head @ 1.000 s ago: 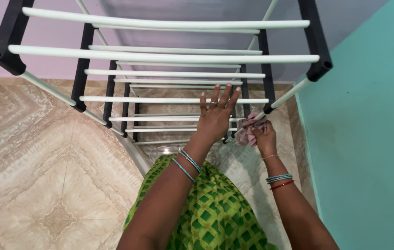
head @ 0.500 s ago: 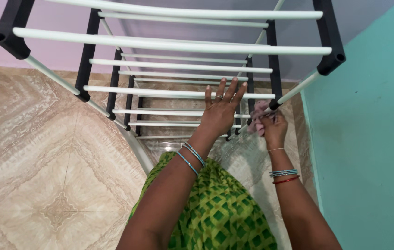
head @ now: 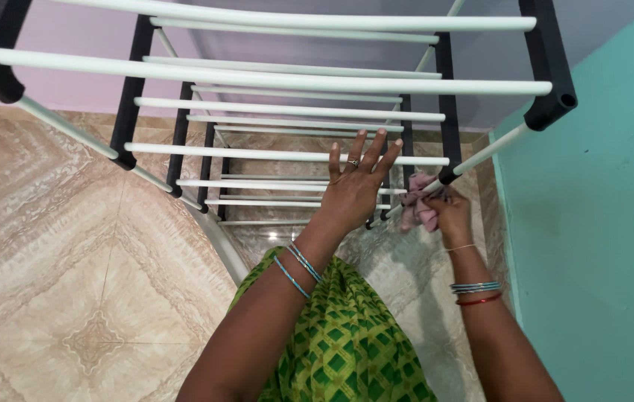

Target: The person wipes down an office chair and a white multi-tiered drying rack using a pink cloth by hand, handling the bars and frame components one at a time.

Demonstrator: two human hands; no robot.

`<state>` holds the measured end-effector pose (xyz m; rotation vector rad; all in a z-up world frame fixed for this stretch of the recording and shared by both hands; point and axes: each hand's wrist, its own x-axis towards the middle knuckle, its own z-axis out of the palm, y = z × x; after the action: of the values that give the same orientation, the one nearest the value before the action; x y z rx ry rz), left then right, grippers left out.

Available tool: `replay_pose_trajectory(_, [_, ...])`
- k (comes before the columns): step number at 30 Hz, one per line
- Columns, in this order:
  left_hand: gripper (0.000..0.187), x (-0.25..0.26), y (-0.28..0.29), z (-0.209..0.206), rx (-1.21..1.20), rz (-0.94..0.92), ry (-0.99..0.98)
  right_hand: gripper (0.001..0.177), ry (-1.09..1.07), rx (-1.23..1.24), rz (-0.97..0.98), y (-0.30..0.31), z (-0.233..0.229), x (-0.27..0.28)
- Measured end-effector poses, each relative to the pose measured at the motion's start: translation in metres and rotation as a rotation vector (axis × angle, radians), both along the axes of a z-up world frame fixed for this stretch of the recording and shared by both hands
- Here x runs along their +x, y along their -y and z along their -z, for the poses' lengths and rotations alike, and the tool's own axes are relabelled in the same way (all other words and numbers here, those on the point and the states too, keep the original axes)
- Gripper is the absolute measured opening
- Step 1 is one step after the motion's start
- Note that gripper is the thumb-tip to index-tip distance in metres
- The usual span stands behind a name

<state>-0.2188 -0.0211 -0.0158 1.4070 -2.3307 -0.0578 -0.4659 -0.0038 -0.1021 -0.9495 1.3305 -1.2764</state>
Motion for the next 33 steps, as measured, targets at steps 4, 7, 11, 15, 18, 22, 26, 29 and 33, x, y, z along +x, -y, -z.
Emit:
replay_pose_trajectory(4, [0.084, 0.004, -0.004, -0.005, -0.049, 0.008, -0.006, 0.029, 0.268, 0.056, 0.05, -0.004, -0.078, 0.003])
replay_pose_trajectory(7, [0.072, 0.001, -0.006, -0.009, -0.027, 0.016, -0.101, 0.022, 0.338, -0.089, 0.063, 0.004, -0.086, -0.007])
replay_pose_trajectory(11, [0.05, 0.0, -0.009, -0.016, 0.148, -0.007, -0.235, 0.021, -0.04, -0.31, -0.035, 0.029, -0.022, -0.031])
replay_pose_trajectory(15, [0.054, 0.004, -0.01, -0.016, 0.072, -0.001, -0.239, 0.028, 0.148, 0.14, -0.029, 0.065, 0.066, -0.032])
replay_pose_trajectory(18, [0.066, 0.001, -0.015, -0.009, -0.049, -0.012, -0.158, 0.037, 0.575, 0.295, 0.157, 0.083, 0.116, -0.035])
replay_pose_trajectory(22, [0.077, 0.001, -0.037, 0.015, -0.18, -0.016, -0.034, 0.04, 1.096, -0.325, -0.654, 0.088, 0.14, -0.045])
replay_pose_trajectory(26, [0.078, -0.016, -0.055, 0.049, -0.064, 0.109, -0.059, 0.022, 0.369, 0.06, -0.227, 0.073, 0.119, -0.029])
replay_pose_trajectory(29, [0.077, -0.033, -0.045, 0.076, 0.232, 0.141, -0.095, 0.024, 0.007, 0.189, -0.065, 0.045, 0.089, -0.034])
replay_pose_trajectory(33, [0.073, -0.058, -0.023, 0.125, 0.371, 0.094, 0.006, 0.021, -0.114, 0.195, -0.019, 0.025, 0.109, -0.044])
